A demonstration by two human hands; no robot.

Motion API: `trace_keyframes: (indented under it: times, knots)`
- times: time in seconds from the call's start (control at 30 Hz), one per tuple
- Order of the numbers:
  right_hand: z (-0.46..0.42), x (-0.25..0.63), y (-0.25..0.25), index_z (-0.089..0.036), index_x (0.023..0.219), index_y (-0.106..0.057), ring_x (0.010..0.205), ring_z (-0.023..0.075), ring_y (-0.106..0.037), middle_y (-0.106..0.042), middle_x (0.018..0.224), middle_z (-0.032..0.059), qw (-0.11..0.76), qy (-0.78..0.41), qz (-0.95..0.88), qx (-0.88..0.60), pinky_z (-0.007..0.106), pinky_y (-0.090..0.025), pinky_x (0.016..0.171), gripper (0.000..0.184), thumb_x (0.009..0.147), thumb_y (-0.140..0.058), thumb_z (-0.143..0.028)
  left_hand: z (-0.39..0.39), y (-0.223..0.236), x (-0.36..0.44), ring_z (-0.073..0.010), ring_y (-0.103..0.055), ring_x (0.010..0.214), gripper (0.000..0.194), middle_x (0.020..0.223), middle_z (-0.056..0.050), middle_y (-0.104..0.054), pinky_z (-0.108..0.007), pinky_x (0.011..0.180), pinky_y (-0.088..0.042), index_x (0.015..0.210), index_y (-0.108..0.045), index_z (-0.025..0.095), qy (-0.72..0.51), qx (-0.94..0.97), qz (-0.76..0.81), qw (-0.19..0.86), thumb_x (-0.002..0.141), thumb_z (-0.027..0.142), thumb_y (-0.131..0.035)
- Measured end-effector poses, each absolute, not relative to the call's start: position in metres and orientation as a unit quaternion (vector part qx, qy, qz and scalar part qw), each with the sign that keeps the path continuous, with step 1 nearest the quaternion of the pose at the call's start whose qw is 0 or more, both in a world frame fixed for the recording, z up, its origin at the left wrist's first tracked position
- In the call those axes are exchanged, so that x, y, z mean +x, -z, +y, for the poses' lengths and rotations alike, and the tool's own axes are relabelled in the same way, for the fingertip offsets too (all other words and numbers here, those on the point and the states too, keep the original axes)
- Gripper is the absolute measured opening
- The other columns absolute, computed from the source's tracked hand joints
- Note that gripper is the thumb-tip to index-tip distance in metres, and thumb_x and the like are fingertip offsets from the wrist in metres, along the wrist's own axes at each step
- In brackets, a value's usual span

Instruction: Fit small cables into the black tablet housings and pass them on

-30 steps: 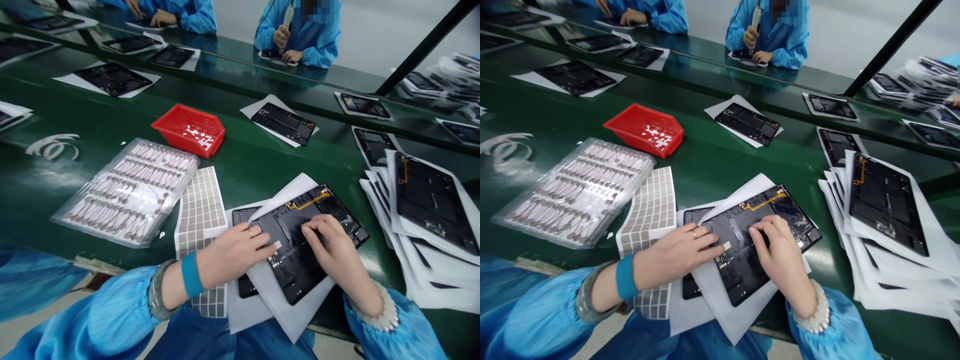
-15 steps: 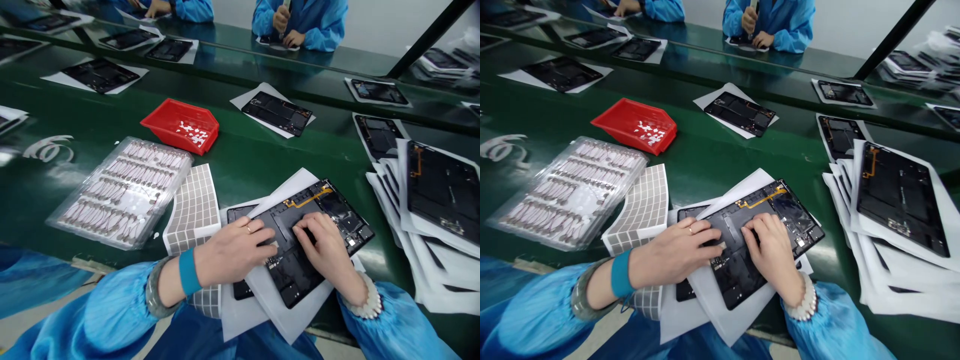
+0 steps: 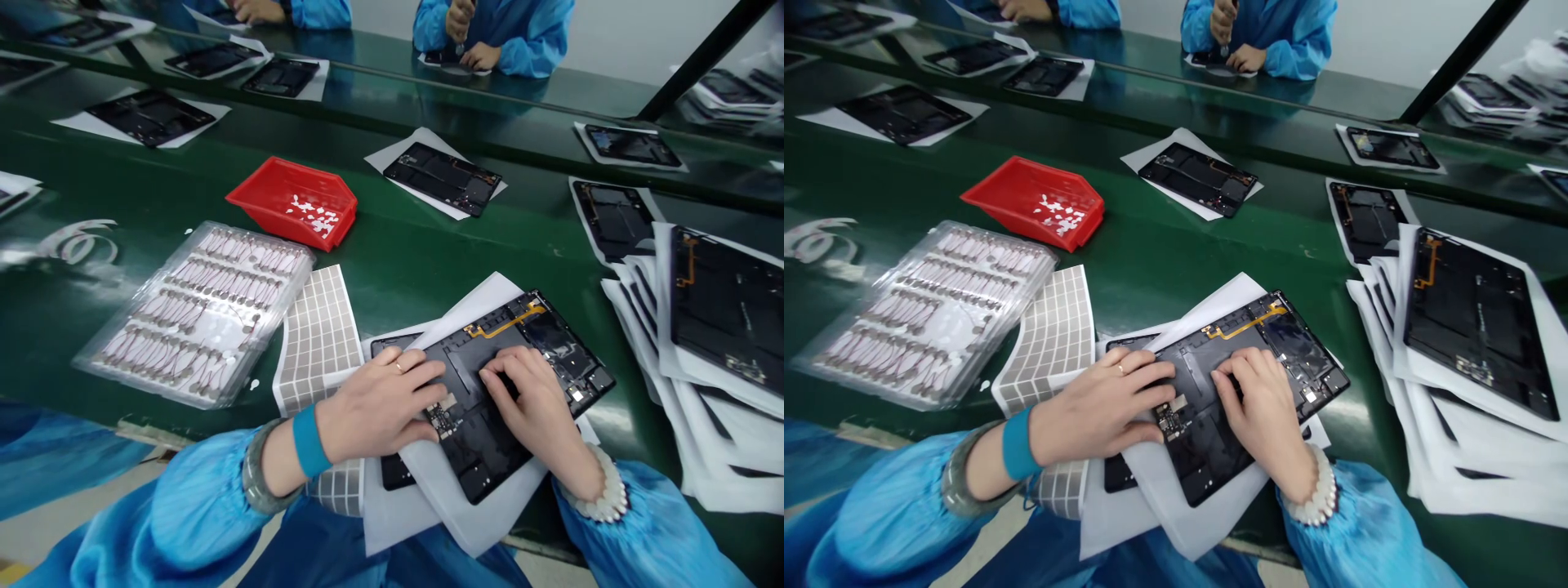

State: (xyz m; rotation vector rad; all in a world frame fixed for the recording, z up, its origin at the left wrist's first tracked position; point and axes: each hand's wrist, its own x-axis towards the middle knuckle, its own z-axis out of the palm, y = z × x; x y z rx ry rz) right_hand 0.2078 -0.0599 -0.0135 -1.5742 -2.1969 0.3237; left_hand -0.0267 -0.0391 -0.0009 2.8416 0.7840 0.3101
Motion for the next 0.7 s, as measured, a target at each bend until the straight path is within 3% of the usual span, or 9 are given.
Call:
trace_keyframes:
  times: [0.1, 0.27, 0.4, 0.7]
  knots:
    - [-0.06, 0.208, 0.014, -0.02, 0.082, -0.056, 0.081, 0.0204, -0.051, -0.058, 0.086, 0.0058, 0.207, -0.115, -0.789, -0.568, 0.035, -0.039, 0.074, 0.02, 0.094, -0.045, -0.031, -0.039, 0.001, -0.028, -0.0246, -0.048, 0.097, 0.043, 0.11, -0.006, -0.059, -0.036, 0.076, -0.031, 0.1, -0.059, 0.018, -0.113, 0.953, 0.277, 0.053, 0.08, 0.056, -0.064]
    - [-0.059, 0.209, 0.016, -0.02, 0.081, -0.057, 0.08, 0.0202, -0.052, -0.058, 0.086, 0.006, 0.211, -0.11, -0.791, -0.563, 0.034, -0.039, 0.073, 0.023, 0.094, -0.044, -0.033, -0.044, -0.001, -0.027, -0.0237, -0.049, 0.1, 0.034, 0.114, -0.003, -0.057, -0.035, 0.079, -0.032, 0.11, -0.056, 0.024, -0.107, 0.96, 0.252, 0.058, 0.083, 0.042, -0.065]
    - [-0.058, 0.211, 0.019, -0.02, 0.079, -0.057, 0.079, 0.0204, -0.053, -0.059, 0.084, 0.0056, 0.217, -0.103, -0.795, -0.558, 0.035, -0.04, 0.074, 0.023, 0.093, -0.045, -0.034, -0.045, 0.003, -0.026, -0.0242, -0.05, 0.101, 0.048, 0.114, -0.006, -0.058, -0.035, 0.079, -0.033, 0.118, -0.053, 0.02, -0.113, 0.957, 0.261, 0.051, 0.081, 0.049, -0.065]
    - [-0.057, 0.211, 0.02, -0.021, 0.078, -0.055, 0.078, 0.02, -0.052, -0.058, 0.084, 0.0048, 0.213, -0.101, -0.794, -0.56, 0.035, -0.039, 0.074, 0.022, 0.093, -0.045, -0.034, -0.033, 0.001, -0.025, -0.0218, -0.05, 0.099, 0.03, 0.108, -0.002, -0.06, -0.034, 0.081, -0.031, 0.099, -0.061, 0.023, -0.115, 0.961, 0.232, 0.096, 0.081, 0.046, -0.067]
